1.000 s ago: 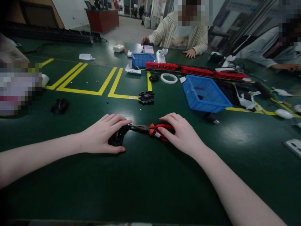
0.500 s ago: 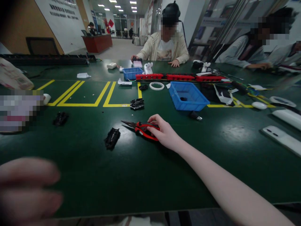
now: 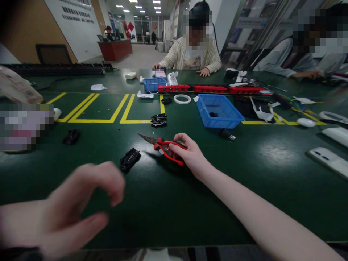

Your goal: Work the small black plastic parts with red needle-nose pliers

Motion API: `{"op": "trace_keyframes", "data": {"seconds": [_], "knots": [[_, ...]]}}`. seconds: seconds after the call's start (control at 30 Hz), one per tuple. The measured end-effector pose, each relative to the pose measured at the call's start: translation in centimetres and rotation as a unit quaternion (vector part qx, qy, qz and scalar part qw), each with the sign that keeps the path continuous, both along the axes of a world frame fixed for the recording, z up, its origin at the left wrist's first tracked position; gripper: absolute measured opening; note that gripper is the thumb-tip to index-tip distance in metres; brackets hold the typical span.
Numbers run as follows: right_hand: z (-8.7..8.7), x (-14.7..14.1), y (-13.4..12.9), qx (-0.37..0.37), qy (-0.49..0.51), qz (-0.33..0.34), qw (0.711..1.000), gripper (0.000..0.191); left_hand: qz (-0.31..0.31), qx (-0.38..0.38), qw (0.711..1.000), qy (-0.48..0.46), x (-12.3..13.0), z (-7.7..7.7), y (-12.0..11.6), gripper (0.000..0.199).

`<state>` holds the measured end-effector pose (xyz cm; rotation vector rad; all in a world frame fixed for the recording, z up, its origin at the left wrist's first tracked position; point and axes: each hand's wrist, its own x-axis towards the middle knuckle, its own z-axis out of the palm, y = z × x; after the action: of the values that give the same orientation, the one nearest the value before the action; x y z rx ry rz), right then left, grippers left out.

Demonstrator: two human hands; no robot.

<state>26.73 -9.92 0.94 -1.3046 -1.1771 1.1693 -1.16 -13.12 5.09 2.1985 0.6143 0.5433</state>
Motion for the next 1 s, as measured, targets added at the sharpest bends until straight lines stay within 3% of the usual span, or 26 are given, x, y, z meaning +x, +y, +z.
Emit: {"op": "trace_keyframes", "data": {"seconds": [0.03, 0.1, 0.17, 0.27, 0.4, 0.6, 0.73, 0.87, 1.0], "knots": [[0.1, -0.2, -0.2, 0.002, 0.008, -0.002, 1.000, 0.037, 0.012, -0.103, 0.995, -0.009, 1.3, -0.5, 0.6, 0.033], [0.2, -0.6, -0.6, 0.010, 0.021, -0.007, 1.000, 0.037, 0.030, -0.307, 0.950, -0.047, 4.0, -1.9, 1.6, 0.034], [0.5, -0.9, -1.1, 0.032, 0.019, -0.004, 0.999, 0.034, 0.066, -0.426, 0.896, -0.103, 6.3, -3.2, 2.2, 0.045], [0.9, -1.3, -1.7, 0.081, -0.019, 0.019, 0.996, 0.027, 0.121, -0.444, 0.866, -0.195, 8.6, -3.8, 2.5, 0.040], [1.3, -1.2, -2.4, 0.155, -0.101, 0.046, 0.982, 0.014, 0.168, -0.475, 0.831, -0.236, 9.5, -3.4, 2.5, 0.031], [1.4, -1.1, -2.9, 0.234, -0.221, 0.067, 0.944, 0.010, 0.160, -0.462, 0.821, -0.294, 8.9, -3.7, 1.7, 0.025], [1.6, -0.9, -2.8, 0.257, -0.263, 0.092, 0.925, 0.012, 0.130, -0.496, 0.809, -0.287, 8.7, -3.7, 1.5, 0.026], [1.8, -0.7, -2.4, 0.248, -0.274, 0.120, 0.922, 0.012, 0.134, -0.526, 0.788, -0.291, 8.7, -3.8, 1.8, 0.023], [1.9, -0.3, -2.0, 0.253, -0.272, 0.135, 0.918, 0.013, 0.120, -0.526, 0.786, -0.302, 8.8, -4.2, 2.2, 0.021]]}}
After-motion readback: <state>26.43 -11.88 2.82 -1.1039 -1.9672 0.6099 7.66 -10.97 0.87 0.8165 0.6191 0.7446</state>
